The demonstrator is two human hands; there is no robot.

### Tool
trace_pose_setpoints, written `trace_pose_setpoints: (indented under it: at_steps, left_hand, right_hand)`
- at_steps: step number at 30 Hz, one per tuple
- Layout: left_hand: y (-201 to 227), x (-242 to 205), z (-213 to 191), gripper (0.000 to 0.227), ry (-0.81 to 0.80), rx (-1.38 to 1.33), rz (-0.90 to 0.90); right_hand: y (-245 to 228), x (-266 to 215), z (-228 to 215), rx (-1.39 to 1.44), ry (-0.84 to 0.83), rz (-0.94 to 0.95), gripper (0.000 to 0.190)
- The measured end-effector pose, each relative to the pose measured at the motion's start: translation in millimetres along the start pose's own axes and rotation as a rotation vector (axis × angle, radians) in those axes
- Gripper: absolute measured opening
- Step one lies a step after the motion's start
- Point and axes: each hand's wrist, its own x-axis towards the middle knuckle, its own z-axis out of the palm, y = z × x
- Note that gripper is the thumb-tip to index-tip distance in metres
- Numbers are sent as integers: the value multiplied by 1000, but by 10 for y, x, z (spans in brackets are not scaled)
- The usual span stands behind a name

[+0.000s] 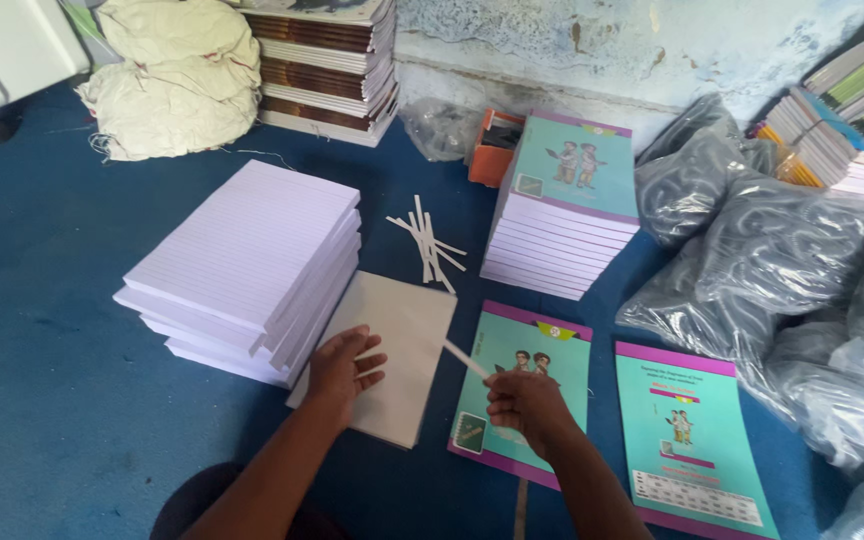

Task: The person assembles notebooks by inserting stacks of lined paper into printed covers. They repeatedly pick up a paper stack, open a cover, insert the paper, close the cover, and place the completed notebook onto a growing stack.

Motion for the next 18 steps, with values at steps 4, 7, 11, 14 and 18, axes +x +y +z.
trace_pose_setpoints:
  at_steps: [4,7,11,14,18]
  left_hand:
    - [-98,-22,-41,35,21,19,-29]
    - [-146,-28,-58,33,10,61,-43]
    - [-176,-23,-69,31,8,101,-46]
    - [-170,-42,-103,31,11,131,-60]
    - [-149,-59,-68,31,-1,159,-73]
  right_hand:
    - [-196,106,158,81,76,-14,26]
    - [-434,214,326,41,140,-22,26]
    - [-953,391,612,257,24,-93,44]
    - [-1314,434,766,210,-38,-118,75]
    - [-1469,361,803,57,-102,-143,83]
